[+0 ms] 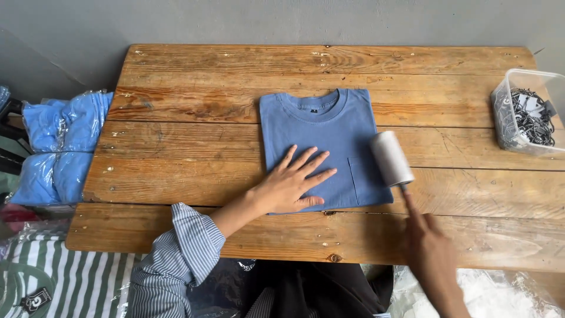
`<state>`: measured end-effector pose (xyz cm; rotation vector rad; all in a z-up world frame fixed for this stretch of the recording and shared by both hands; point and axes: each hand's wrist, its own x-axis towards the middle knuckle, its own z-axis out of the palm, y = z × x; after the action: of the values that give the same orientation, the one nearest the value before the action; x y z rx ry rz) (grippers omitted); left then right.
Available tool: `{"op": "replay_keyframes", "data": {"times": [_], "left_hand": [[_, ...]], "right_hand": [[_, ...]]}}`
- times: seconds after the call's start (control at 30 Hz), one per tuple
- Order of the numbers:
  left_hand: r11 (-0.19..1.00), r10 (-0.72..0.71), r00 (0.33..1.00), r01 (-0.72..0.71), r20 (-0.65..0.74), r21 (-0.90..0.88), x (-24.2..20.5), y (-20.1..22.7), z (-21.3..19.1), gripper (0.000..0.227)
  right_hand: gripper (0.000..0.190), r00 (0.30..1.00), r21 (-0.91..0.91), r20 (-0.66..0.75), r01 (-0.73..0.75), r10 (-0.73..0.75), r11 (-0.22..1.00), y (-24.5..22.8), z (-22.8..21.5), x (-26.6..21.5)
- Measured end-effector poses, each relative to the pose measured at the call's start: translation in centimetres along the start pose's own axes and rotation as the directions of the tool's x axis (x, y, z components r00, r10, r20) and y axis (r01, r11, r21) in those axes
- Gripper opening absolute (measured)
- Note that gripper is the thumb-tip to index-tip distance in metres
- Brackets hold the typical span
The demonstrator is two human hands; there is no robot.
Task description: Folding a t-shirt, cleaning it with a lint roller, and packaging it in a plastic bag
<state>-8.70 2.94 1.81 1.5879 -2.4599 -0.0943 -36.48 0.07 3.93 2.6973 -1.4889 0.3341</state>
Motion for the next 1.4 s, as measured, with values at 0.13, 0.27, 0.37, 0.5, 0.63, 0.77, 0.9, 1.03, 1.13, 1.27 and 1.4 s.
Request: {"op": "replay_keyframes", "data": {"times": [0.13, 0.27, 0.37, 0.5, 0.63, 0.77, 0.9, 1.03, 1.13, 1.27, 1.4], "left_hand": [[0.998, 0.045, 0.997, -0.043, 0.062, -0.037, -0.1, 0.0, -0.4, 0.062], [0.998, 0.052, 0.991, -0.047, 0.123, -0.05, -0.3, 0.0, -0.5, 0.064], [0.993, 0.089, 0.989, -0.079, 0.119, -0.092, -0.4, 0.2, -1.1, 0.063], [0.991, 0.108, 0.989, -0.099, 0.1, -0.091, 0.0, 0.4, -1.7, 0.063], [0.968, 0.02, 0.997, -0.039, -0.08, -0.25, 0.5, 0.6, -2.4, 0.042], [0.957, -0.1, 0.94, 0.002, -0.325, -0.291, 1.2, 0.4, -3.0, 0.022], [0.937, -0.169, 0.892, 0.013, -0.419, -0.349, 1.3, -0.5, -2.6, 0.017], [0.933, -0.245, 0.848, 0.075, -0.47, -0.351, 1.4, -1.3, -2.6, 0.017], [0.921, -0.295, 0.839, 0.123, -0.457, -0.369, 1.5, -1.4, -2.7, 0.016], [0.924, -0.306, 0.839, 0.148, -0.45, -0.352, 1.5, -1.4, -2.7, 0.016], [0.931, -0.303, 0.844, 0.164, -0.442, -0.325, 1.6, -1.5, -2.7, 0.016]], "right_hand": [[0.051, 0.983, -0.17, 0.027, -0.174, 0.182, 0.97, 3.3, -1.1, 2.0], [0.049, 0.989, -0.342, -0.048, -0.151, 0.143, 0.927, 6.4, 0.4, 2.1], [0.051, 0.982, -0.397, 0.038, -0.153, 0.183, 0.905, 7.5, -0.6, 2.6], [0.048, 0.972, -0.356, 0.032, -0.208, 0.234, 0.911, 13.9, -1.3, 4.9], [0.025, 0.875, 0.068, -0.483, 0.078, -0.036, 0.995, 27.4, 4.1, 11.0], [0.041, 0.969, -0.038, -0.222, -0.121, 0.11, 0.992, 28.5, 2.1, 16.1], [0.048, 0.985, 0.008, -0.137, -0.104, 0.104, 0.995, 24.9, 1.2, 18.7], [0.029, 0.974, -0.061, -0.206, 0.08, -0.091, 0.995, 22.9, 1.0, 21.7], [0.032, 0.995, 0.011, 0.043, 0.095, -0.095, 0.995, 21.7, 2.7, 24.2], [0.022, 0.999, 0.025, 0.006, 0.049, -0.049, 0.999, 23.9, 6.5, 26.3], [0.026, 0.999, 0.222, -0.036, 0.021, -0.013, 0.975, 23.7, 3.9, 25.2]]}}
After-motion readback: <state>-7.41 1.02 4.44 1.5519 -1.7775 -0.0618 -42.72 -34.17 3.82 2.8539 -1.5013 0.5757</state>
